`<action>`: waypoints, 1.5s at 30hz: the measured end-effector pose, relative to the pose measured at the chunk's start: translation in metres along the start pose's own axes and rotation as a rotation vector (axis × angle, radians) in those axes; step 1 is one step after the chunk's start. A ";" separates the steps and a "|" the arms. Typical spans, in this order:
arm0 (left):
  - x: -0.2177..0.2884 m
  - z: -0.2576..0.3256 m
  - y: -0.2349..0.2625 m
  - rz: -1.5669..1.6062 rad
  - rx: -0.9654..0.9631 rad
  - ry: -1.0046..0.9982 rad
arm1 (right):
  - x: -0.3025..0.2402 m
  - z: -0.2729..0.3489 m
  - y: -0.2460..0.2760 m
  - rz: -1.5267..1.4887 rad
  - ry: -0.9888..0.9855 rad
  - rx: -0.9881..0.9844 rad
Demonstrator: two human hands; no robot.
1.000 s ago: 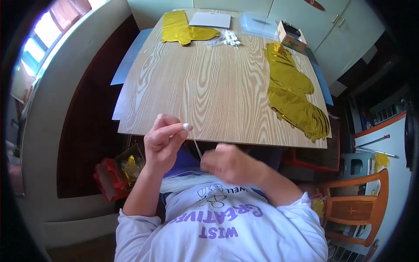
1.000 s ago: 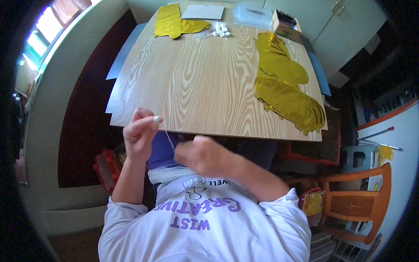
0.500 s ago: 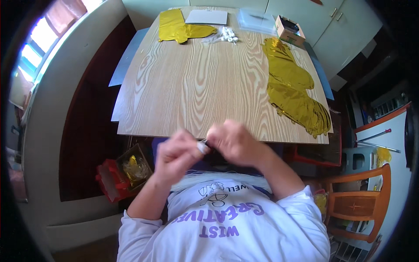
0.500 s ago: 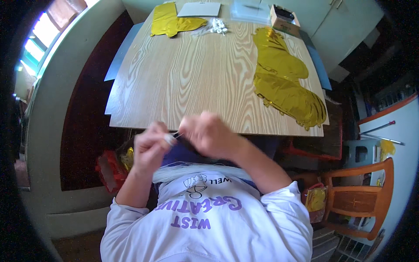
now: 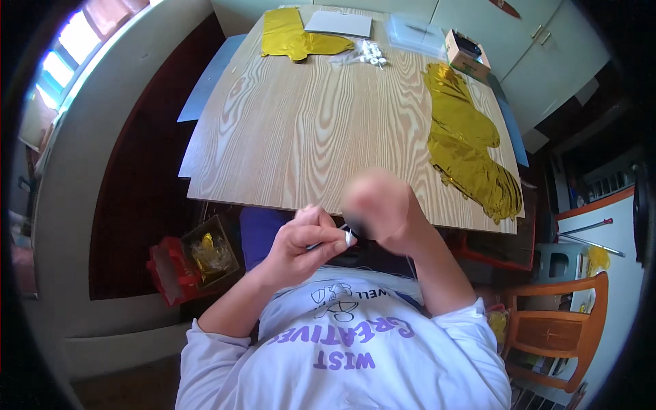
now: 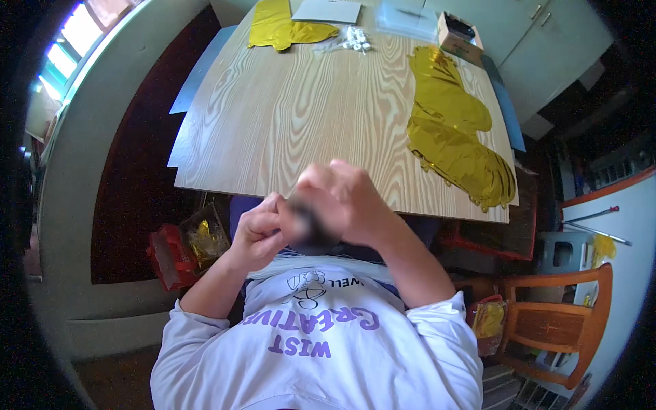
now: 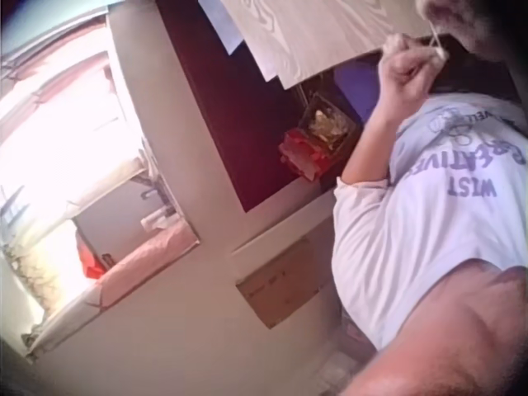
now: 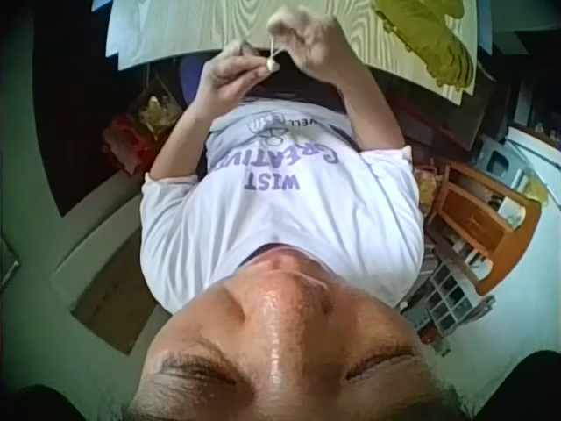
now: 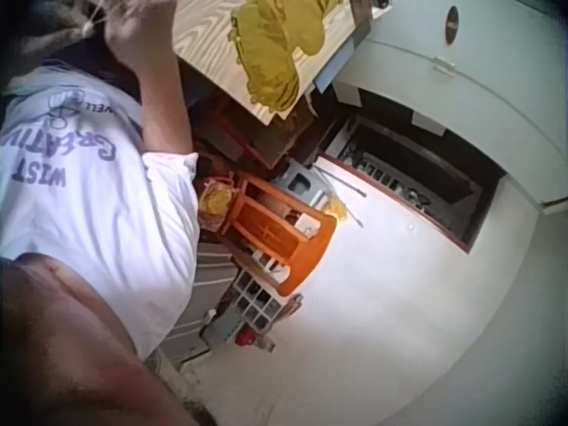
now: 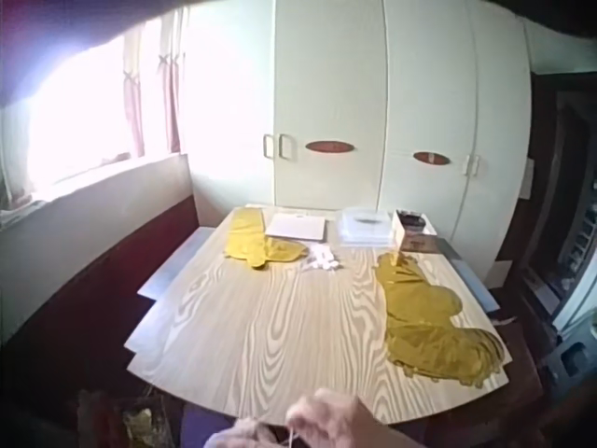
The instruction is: Packaging items into gold foil pouches and tying components with string.
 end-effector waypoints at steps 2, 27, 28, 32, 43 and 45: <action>0.001 -0.001 0.024 0.340 0.194 -0.026 | 0.000 0.006 -0.022 0.001 0.047 -0.103; -0.025 0.002 0.017 0.104 0.143 0.062 | -0.008 -0.001 -0.019 0.000 0.048 -0.153; -0.019 0.001 0.008 0.186 0.082 0.125 | 0.002 -0.008 -0.009 0.037 0.003 -0.077; -0.015 -0.008 0.059 0.230 0.404 0.042 | -0.019 0.029 -0.061 0.001 0.161 -0.359; -0.037 -0.002 0.042 0.098 0.256 0.066 | -0.026 0.019 -0.042 -0.089 0.148 -0.237; -0.024 0.001 0.010 0.103 0.111 0.052 | 0.001 -0.003 -0.018 -0.064 -0.041 -0.183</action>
Point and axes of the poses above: each hand's wrist, its own z-axis away from the middle knuckle, its own y-axis out of the back of the hand, x = y × z, the point moved 10 cm from there along -z, towards the middle knuckle, and after that the axes turned 10 degrees about z, right-handed, at the moved point
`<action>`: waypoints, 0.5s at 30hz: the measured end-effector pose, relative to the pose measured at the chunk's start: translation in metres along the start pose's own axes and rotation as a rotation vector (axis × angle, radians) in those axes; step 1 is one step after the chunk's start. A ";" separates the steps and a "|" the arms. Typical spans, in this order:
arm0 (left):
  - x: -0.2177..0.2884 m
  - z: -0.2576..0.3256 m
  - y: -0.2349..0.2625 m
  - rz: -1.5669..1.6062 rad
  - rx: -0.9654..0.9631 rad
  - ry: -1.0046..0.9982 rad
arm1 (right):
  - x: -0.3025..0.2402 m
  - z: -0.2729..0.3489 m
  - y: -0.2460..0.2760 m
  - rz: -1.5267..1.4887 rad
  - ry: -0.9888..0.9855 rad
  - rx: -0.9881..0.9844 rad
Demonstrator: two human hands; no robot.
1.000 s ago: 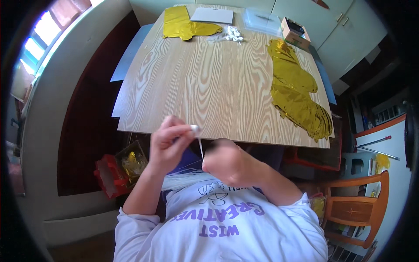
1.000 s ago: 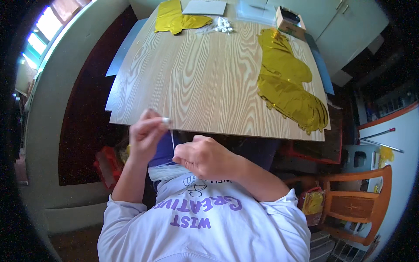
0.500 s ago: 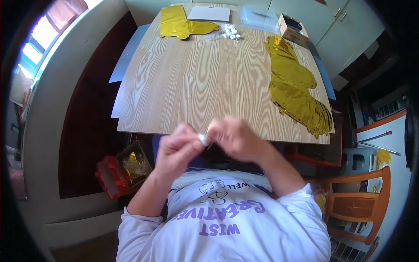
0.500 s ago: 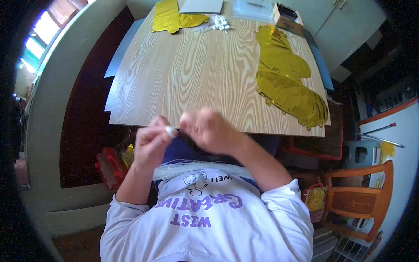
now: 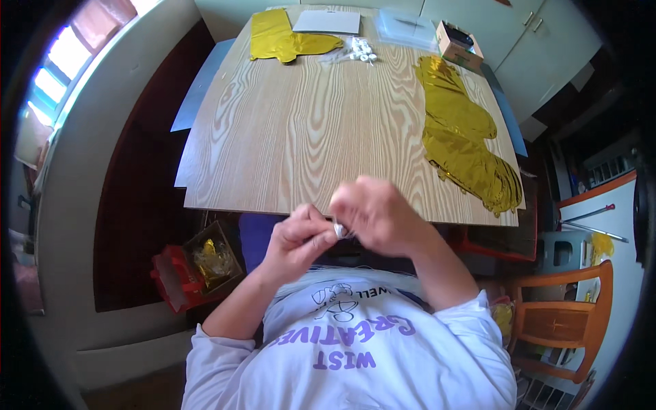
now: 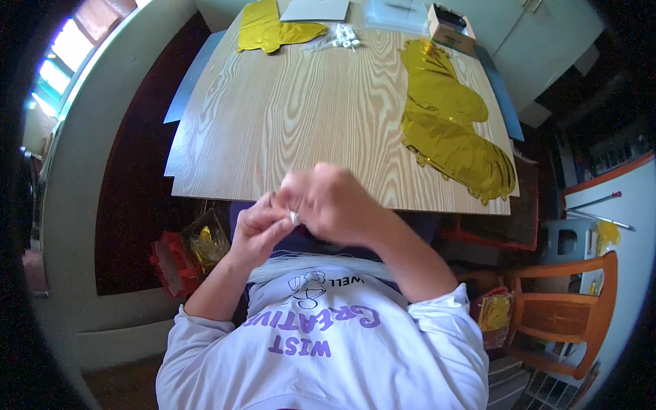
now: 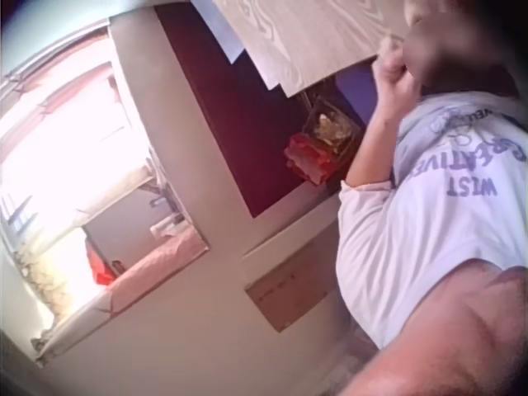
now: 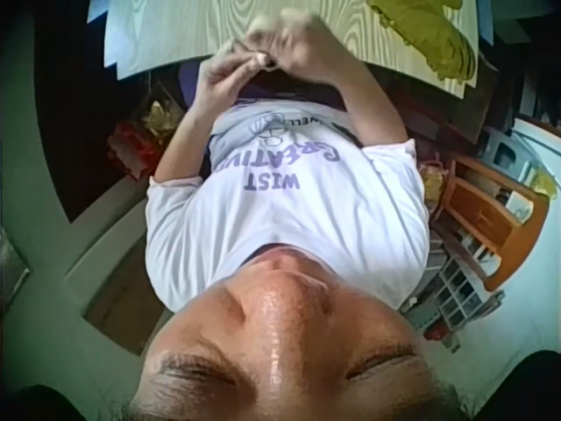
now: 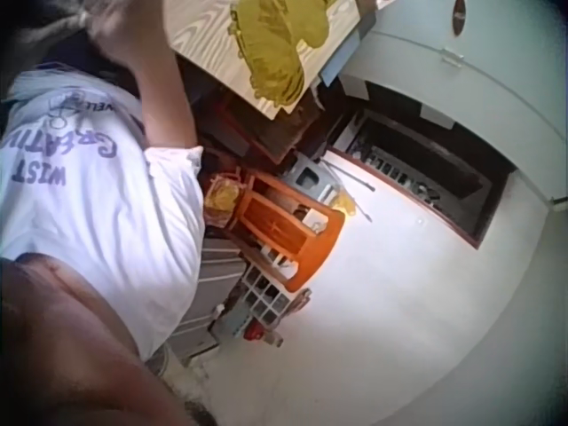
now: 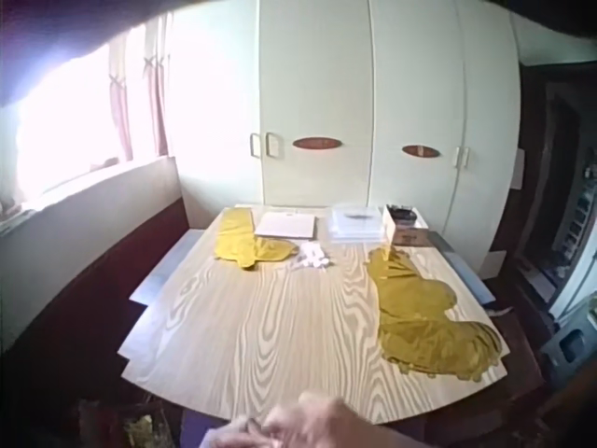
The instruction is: Packaging items into gold foil pouches and tying components with string.
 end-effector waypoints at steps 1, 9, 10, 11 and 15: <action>0.006 0.000 -0.004 0.134 -0.014 0.060 | 0.011 -0.003 0.006 0.063 -0.015 0.068; 0.001 -0.003 -0.007 0.086 -0.025 0.061 | 0.002 -0.004 0.008 -0.051 -0.002 0.039; 0.002 -0.004 0.001 0.265 0.056 0.095 | 0.015 -0.003 0.007 -0.036 -0.026 0.085; -0.001 -0.004 0.013 0.443 0.145 0.122 | 0.010 0.001 -0.007 -0.018 0.035 0.024; -0.011 -0.011 0.031 0.118 0.238 0.060 | -0.019 0.017 -0.035 0.048 0.169 -0.109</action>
Point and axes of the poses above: each hand's wrist, its own z-axis away from the middle knuckle, its own y-axis out of the back of the hand, x = y × z, the point moved 10 cm from there along -z, towards the middle knuckle, and after that the axes turned 10 degrees about z, right-handed, at the moved point
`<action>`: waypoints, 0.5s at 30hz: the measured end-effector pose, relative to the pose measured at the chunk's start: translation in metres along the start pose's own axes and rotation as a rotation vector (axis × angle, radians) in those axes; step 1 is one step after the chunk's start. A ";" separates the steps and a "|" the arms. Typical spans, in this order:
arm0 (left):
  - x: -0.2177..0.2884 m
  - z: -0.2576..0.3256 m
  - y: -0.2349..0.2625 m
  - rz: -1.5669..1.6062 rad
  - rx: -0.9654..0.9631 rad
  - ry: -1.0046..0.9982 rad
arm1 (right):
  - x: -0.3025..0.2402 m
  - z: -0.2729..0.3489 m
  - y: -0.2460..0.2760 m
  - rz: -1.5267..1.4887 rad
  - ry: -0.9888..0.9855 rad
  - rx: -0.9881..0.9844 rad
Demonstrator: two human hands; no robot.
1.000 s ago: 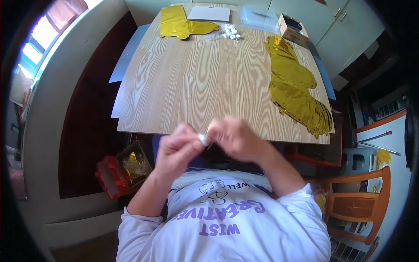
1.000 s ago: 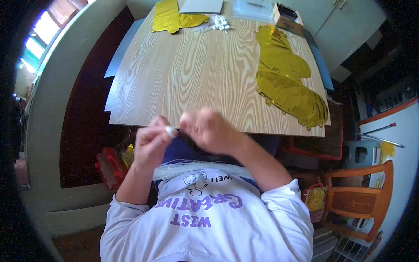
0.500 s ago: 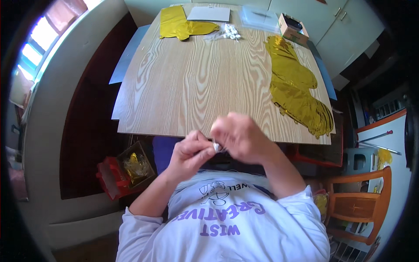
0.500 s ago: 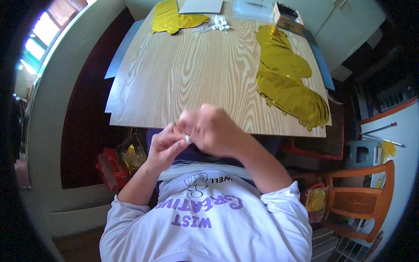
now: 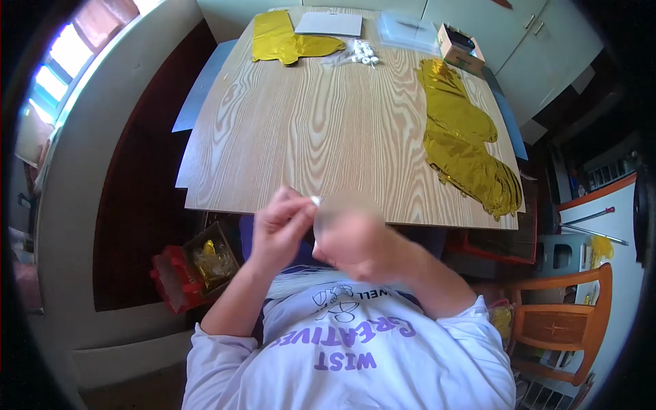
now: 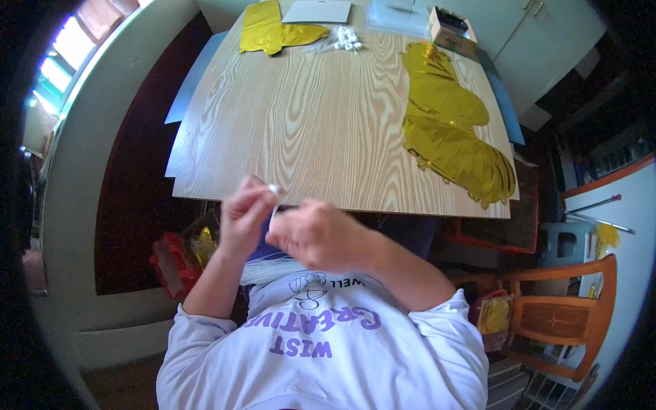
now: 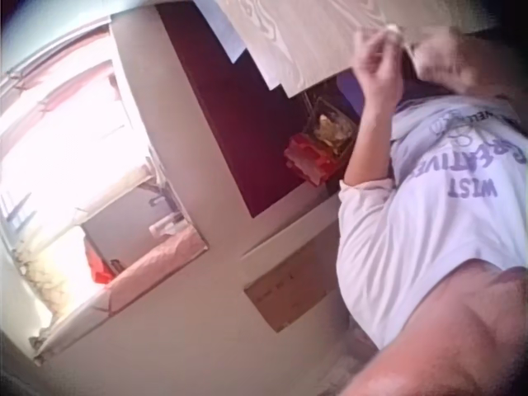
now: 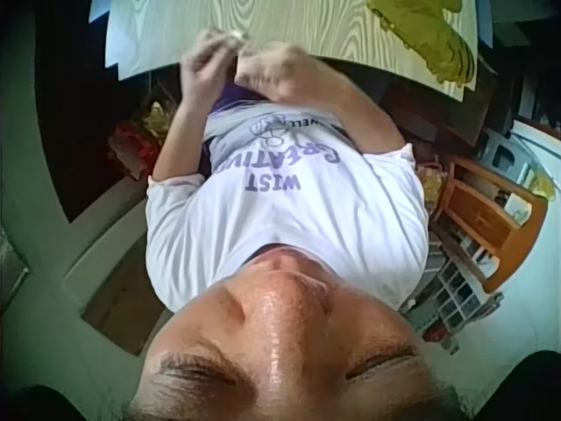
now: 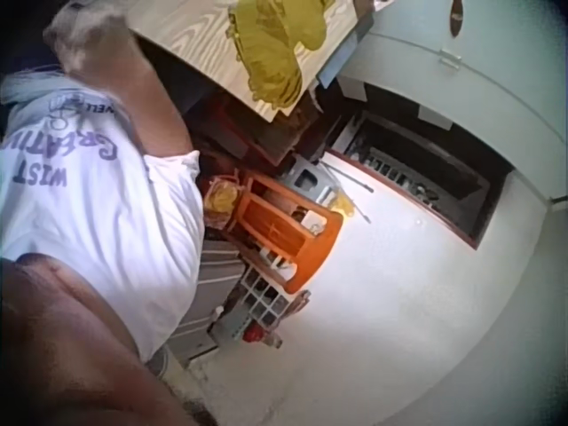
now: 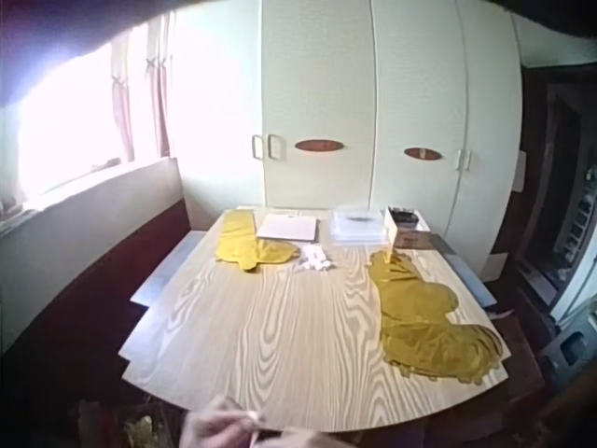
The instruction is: Packaging items into gold foil pouches and tying components with string.
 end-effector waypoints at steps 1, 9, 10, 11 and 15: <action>-0.008 0.010 -0.004 -0.040 -0.091 0.005 | 0.004 -0.008 0.020 0.049 -0.016 0.055; 0.006 0.003 -0.012 0.442 -0.093 0.126 | -0.003 -0.004 0.004 -0.101 -0.031 0.033; 0.000 0.007 -0.018 0.427 -0.113 0.174 | -0.002 -0.009 0.010 -0.058 -0.056 0.034; -0.006 0.006 -0.021 0.618 -0.053 0.232 | 0.001 -0.012 0.009 -0.040 -0.050 0.013; -0.008 0.004 0.000 0.729 0.228 0.188 | -0.008 -0.009 -0.015 0.013 0.029 -0.095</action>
Point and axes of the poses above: each hand's wrist, its own z-axis away from the middle knuckle, its own y-axis out of the back of the hand, x = y × z, the point moved 10 cm from there along -z, towards the middle knuckle, and after that the axes turned 10 degrees about z, right-handed, at the moved point
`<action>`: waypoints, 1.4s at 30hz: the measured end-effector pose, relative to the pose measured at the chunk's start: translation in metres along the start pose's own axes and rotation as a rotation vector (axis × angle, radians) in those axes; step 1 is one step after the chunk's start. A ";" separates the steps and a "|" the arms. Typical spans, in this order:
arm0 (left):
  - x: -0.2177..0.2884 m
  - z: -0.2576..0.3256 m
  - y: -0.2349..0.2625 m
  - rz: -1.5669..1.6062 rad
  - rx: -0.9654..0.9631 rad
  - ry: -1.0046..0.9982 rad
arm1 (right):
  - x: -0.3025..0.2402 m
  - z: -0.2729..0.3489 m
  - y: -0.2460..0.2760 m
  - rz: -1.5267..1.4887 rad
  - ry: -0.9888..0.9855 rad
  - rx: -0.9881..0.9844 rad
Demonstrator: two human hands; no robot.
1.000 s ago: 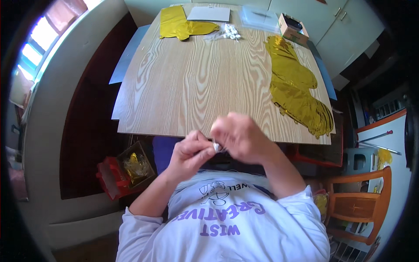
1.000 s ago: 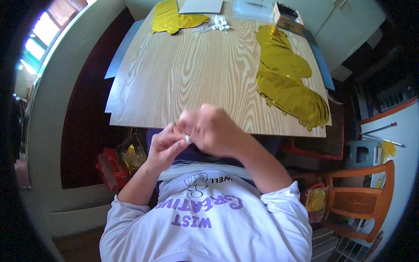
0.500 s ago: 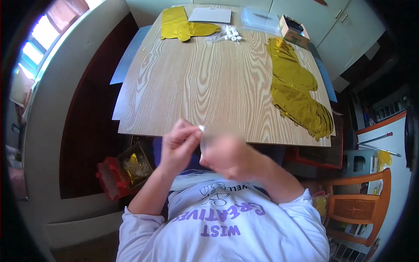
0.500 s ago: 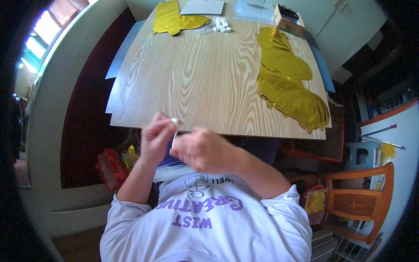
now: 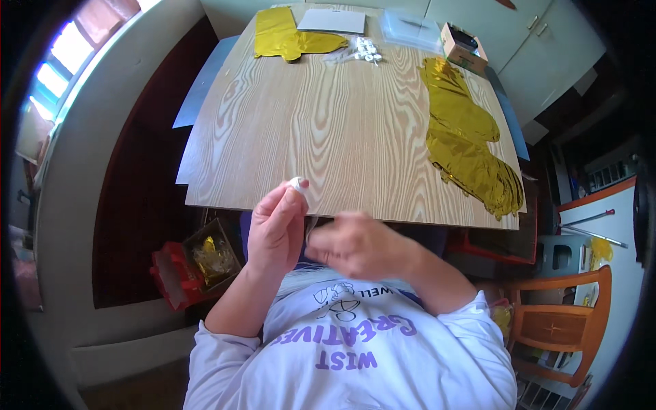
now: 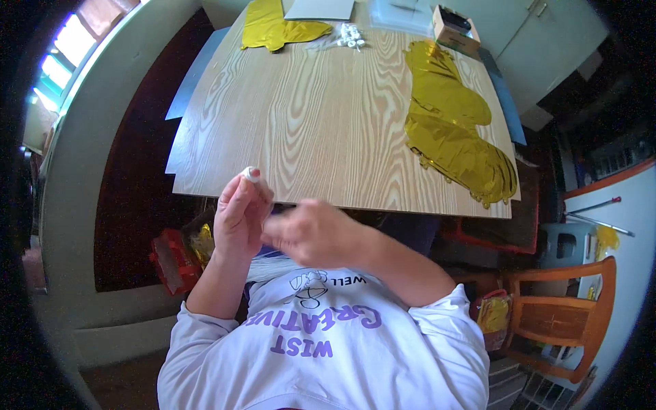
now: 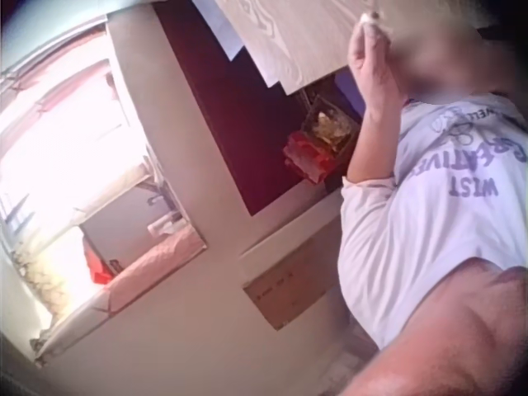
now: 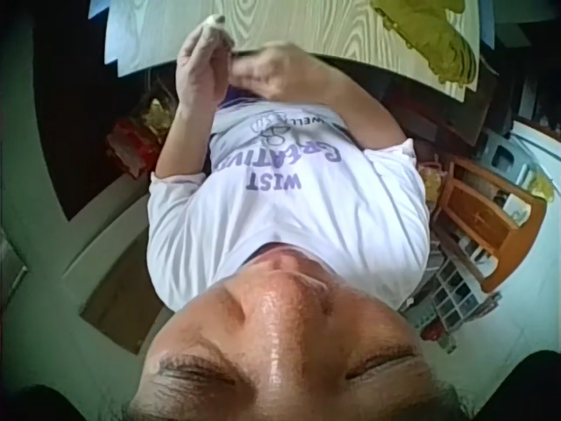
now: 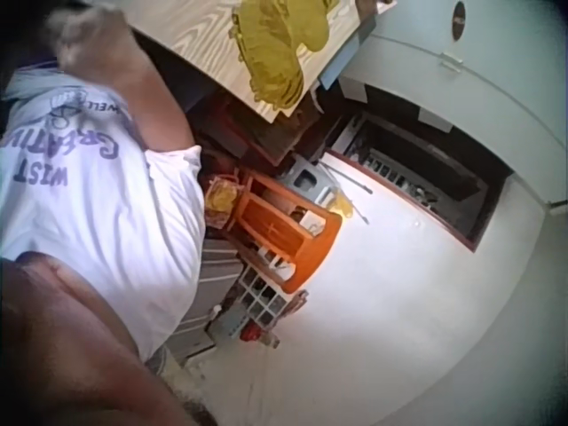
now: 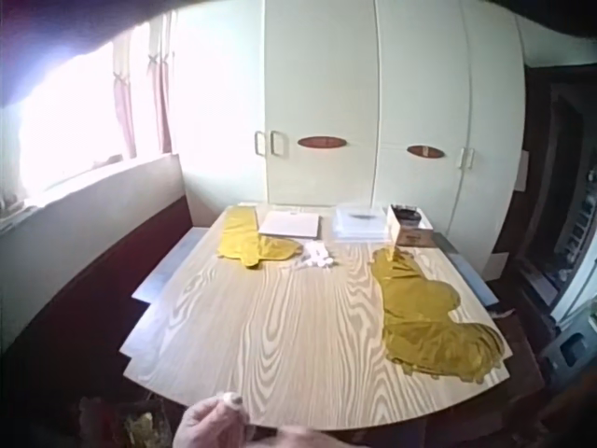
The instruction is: Packaging items into gold foil pouches and tying components with string.
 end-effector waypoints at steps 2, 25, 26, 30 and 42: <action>0.005 -0.007 0.006 -0.241 -0.009 -0.093 | -0.014 0.004 -0.013 0.056 0.021 -0.046; -0.011 0.020 -0.008 -0.524 -0.329 -0.038 | 0.046 -0.001 0.050 -0.025 -0.150 0.249; -0.010 0.019 -0.009 -0.415 -0.304 -0.020 | 0.043 0.002 0.039 -0.012 -0.125 0.212; -0.006 0.005 0.000 -0.415 -0.188 -0.044 | 0.003 0.010 0.011 0.082 0.027 0.169; -0.001 0.003 -0.008 -0.090 -0.142 -0.035 | 0.039 0.004 0.010 -0.250 -0.171 0.257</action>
Point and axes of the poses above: each hand's wrist, its own z-axis away from the middle knuckle, its own y-axis out of the back of the hand, x = y × z, the point moved 10 cm from there along -z, towards the middle knuckle, and after that the axes turned 10 degrees about z, right-handed, at the moved point
